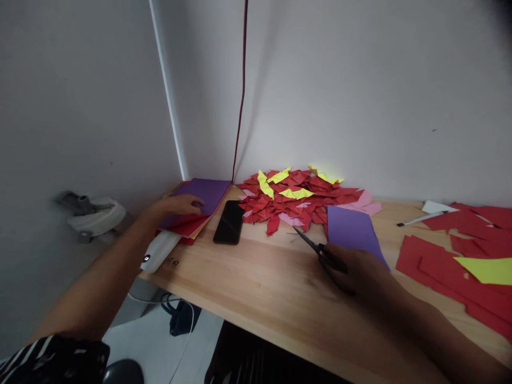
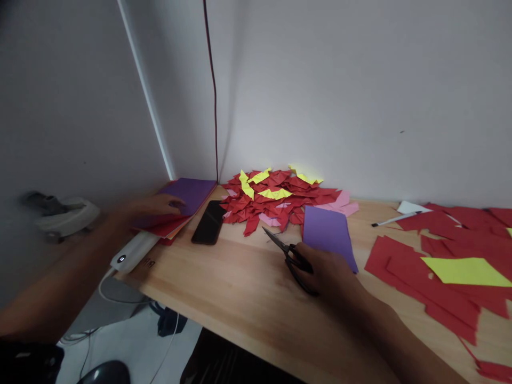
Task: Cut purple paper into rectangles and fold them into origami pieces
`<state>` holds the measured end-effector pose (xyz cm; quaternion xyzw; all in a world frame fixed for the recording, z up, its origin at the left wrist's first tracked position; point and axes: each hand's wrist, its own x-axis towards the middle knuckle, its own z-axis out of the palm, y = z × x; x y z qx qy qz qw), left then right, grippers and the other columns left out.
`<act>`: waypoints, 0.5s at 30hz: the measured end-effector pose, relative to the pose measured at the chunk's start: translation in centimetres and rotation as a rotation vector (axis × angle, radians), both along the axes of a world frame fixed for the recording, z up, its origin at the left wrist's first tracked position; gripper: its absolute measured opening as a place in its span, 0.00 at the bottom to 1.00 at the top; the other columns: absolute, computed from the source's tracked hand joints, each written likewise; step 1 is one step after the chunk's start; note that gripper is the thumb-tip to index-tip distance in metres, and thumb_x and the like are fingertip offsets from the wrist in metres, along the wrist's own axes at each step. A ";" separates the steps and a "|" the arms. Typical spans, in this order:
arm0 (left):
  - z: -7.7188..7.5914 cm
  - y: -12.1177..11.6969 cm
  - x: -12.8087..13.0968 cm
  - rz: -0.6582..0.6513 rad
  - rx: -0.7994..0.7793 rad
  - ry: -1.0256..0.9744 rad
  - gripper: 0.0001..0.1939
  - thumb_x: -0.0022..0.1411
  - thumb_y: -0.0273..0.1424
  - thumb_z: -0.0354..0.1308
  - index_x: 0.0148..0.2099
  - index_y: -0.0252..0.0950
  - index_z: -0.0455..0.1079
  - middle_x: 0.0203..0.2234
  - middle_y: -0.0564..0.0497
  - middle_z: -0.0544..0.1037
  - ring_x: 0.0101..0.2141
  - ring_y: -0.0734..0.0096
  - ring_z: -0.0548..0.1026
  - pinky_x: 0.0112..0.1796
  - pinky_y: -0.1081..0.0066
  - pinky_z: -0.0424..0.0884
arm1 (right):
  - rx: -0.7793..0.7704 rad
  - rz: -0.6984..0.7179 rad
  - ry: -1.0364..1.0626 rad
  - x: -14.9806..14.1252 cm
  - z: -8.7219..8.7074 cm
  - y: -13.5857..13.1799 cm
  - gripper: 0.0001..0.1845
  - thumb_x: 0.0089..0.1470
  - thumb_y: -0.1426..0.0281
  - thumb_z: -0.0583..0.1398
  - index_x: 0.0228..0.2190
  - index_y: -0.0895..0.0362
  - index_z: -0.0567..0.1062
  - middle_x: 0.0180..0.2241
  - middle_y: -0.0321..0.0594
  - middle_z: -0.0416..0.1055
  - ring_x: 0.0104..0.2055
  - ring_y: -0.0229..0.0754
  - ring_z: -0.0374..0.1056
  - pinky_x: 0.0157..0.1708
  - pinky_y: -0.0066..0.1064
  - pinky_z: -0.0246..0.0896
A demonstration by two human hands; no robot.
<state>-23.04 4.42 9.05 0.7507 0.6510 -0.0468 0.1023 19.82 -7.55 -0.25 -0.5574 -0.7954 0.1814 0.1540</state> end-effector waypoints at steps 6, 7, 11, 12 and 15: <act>0.1 1.0 -1.3 -0.039 -0.173 -0.061 0.18 0.55 0.31 0.55 0.45 0.29 0.75 0.45 0.44 0.79 0.44 0.64 0.74 0.47 0.72 0.66 | -0.006 0.023 -0.024 0.2 -0.4 0.1 0.17 0.60 0.58 0.51 0.28 0.54 0.70 0.23 0.38 0.73 0.24 0.41 0.68 0.23 0.28 0.52; 0.0 1.1 -1.5 -0.045 -0.190 -0.069 0.17 0.55 0.32 0.55 0.43 0.29 0.76 0.42 0.45 0.80 0.41 0.64 0.74 0.45 0.72 0.66 | -0.011 0.024 -0.030 0.2 -0.3 0.1 0.17 0.61 0.57 0.50 0.28 0.54 0.69 0.23 0.38 0.73 0.24 0.41 0.68 0.23 0.28 0.52; -0.7 1.2 -2.0 -0.036 -0.233 -0.100 0.14 0.51 0.36 0.57 0.32 0.29 0.76 0.27 0.49 0.77 0.30 0.69 0.69 0.35 0.72 0.64 | -0.021 0.018 -0.029 0.0 0.0 0.0 0.17 0.61 0.58 0.50 0.28 0.54 0.69 0.23 0.39 0.73 0.24 0.42 0.69 0.24 0.29 0.54; -0.8 1.2 -2.0 -0.033 -0.238 -0.111 0.13 0.50 0.37 0.57 0.30 0.30 0.75 0.24 0.51 0.75 0.28 0.70 0.67 0.33 0.72 0.62 | -0.024 0.020 -0.026 0.0 0.1 0.0 0.17 0.61 0.58 0.50 0.28 0.54 0.70 0.24 0.39 0.74 0.25 0.42 0.69 0.24 0.29 0.54; -1.0 1.1 -1.8 -0.023 -0.234 -0.134 0.12 0.48 0.37 0.58 0.26 0.32 0.73 0.20 0.53 0.71 0.26 0.71 0.64 0.31 0.72 0.59 | -0.018 0.019 -0.020 0.0 0.2 -0.1 0.16 0.61 0.59 0.50 0.29 0.53 0.71 0.24 0.39 0.74 0.25 0.43 0.69 0.24 0.29 0.55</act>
